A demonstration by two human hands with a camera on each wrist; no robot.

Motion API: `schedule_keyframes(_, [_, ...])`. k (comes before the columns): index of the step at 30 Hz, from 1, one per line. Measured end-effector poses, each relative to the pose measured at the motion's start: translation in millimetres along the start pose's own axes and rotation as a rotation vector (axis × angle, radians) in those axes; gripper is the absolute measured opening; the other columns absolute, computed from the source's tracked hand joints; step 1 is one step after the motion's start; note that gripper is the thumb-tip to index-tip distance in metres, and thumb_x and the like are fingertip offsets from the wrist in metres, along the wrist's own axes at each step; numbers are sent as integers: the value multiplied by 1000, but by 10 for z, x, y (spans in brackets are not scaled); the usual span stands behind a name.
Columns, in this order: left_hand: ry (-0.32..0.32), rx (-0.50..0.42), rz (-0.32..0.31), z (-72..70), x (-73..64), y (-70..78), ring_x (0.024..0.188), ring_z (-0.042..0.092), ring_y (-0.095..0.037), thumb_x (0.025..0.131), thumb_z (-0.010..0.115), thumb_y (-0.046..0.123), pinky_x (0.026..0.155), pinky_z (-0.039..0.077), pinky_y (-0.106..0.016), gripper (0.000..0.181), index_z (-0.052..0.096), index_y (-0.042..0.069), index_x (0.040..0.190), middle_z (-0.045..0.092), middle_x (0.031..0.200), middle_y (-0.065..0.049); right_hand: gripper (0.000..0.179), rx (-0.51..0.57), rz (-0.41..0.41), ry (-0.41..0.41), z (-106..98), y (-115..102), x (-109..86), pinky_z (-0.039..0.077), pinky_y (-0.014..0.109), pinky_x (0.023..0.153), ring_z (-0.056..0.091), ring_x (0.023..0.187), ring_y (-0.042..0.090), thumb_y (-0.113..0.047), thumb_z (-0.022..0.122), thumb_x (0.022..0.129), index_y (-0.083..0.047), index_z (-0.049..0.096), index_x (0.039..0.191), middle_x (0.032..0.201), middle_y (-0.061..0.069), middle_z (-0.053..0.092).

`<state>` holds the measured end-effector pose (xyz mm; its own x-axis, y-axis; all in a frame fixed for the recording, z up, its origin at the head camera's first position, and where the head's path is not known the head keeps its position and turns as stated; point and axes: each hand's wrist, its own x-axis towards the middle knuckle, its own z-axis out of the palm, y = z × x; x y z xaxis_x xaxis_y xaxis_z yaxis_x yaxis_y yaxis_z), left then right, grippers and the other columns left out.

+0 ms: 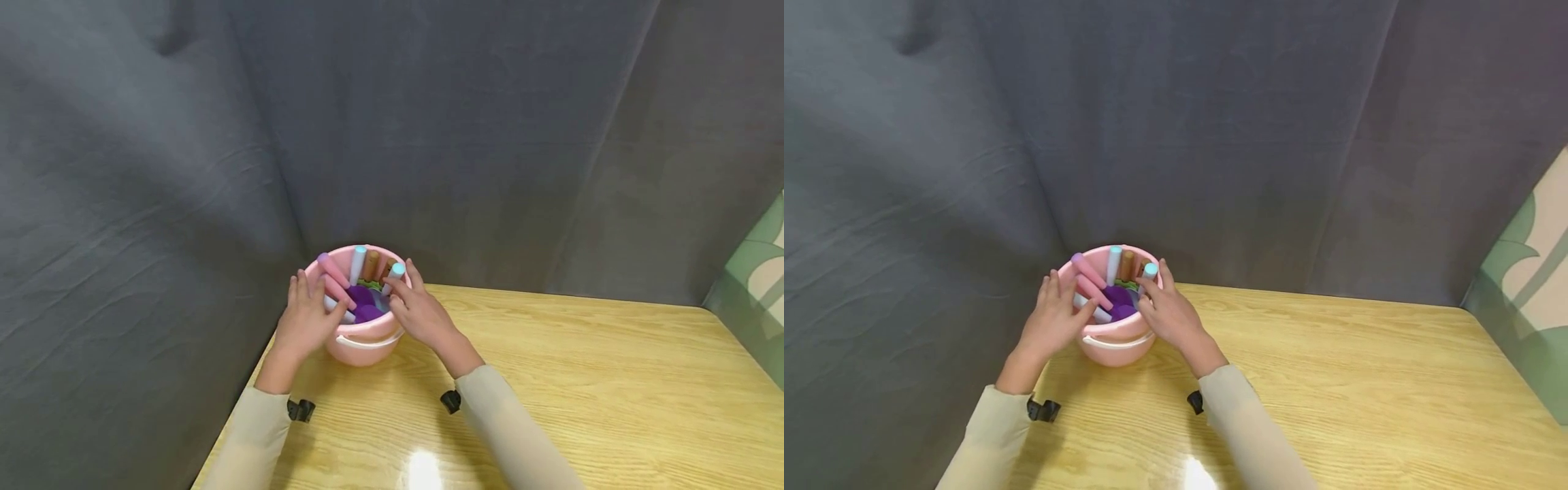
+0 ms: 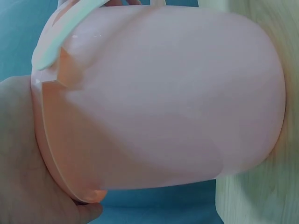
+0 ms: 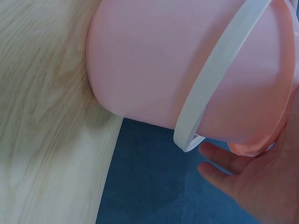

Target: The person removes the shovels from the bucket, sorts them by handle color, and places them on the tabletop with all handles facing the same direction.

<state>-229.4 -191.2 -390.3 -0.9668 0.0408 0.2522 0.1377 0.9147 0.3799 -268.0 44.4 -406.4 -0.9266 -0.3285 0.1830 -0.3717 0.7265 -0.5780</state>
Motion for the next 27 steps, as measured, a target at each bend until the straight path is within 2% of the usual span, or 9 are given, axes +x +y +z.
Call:
schedule_keyframes(4, [16, 4, 23, 55, -45, 82, 150, 5, -56, 100, 53, 49, 116, 25, -65, 76, 38, -5, 150, 8, 160, -41, 55, -11, -4, 7, -57, 44, -106, 53, 50, 90, 59, 125, 38, -39, 33, 100, -30, 48, 152, 171, 5, 0])
schedule_keyframes(8, [13, -20, 13, 106, -98, 200, 151, 4, -53, 101, 50, 48, 117, 24, -63, 76, 36, -9, 150, 6, 161, -39, 53, -38, -11, 9, -156, 71, -215, 50, 53, 99, 44, 141, 39, -36, 36, 101, -26, 50, 151, 171, 7, 1])
schedule_keyframes(12, [5, -37, 3, 113, -142, 316, 152, 5, -52, 102, 50, 48, 118, 24, -62, 79, 31, -10, 152, 9, 162, -37, 52, -79, 1, -9, -272, 40, -296, 46, 54, 106, 36, 146, 40, -32, 40, 100, -20, 55, 147, 170, 14, 3])
schedule_keyframes(17, [13, -22, 17, 93, -210, 451, 152, 15, -48, 100, 50, 56, 112, 36, -62, 82, 33, -5, 152, 19, 162, -33, 54, -104, 68, -51, -367, -22, -373, 47, 56, 104, 35, 146, 44, -31, 43, 98, -13, 52, 149, 169, 20, 0])
schedule_keyframes(19, [39, -7, 47, 101, -247, 494, 147, 27, -47, 100, 52, 57, 107, 42, -61, 79, 39, -4, 148, 26, 158, -33, 53, -92, 88, -48, -390, -17, -403, 46, 59, 104, 33, 146, 46, -32, 46, 99, -13, 52, 148, 169, 21, -1])
schedule_keyframes(22, [85, 13, 104, 127, -283, 540, 130, 43, -44, 98, 55, 57, 97, 51, -55, 69, 50, 0, 136, 39, 146, -30, 53, -46, 100, -31, -415, 40, -443, 42, 63, 106, 30, 147, 48, -34, 50, 99, -15, 52, 148, 170, 18, -3])
schedule_keyframes(24, [102, 23, 136, 148, -303, 570, 119, 45, -41, 97, 56, 58, 91, 52, -50, 67, 52, 1, 132, 43, 136, -28, 54, -2, 96, -22, -434, 99, -468, 40, 64, 108, 29, 148, 47, -33, 51, 98, -16, 52, 149, 170, 15, -4])
schedule_keyframes(27, [97, 42, 162, 173, -332, 613, 113, 44, -39, 96, 55, 61, 88, 48, -46, 68, 53, 0, 128, 45, 126, -25, 55, 54, 86, -25, -466, 181, -508, 35, 64, 112, 24, 150, 45, -30, 50, 96, -17, 51, 150, 170, 13, -5])
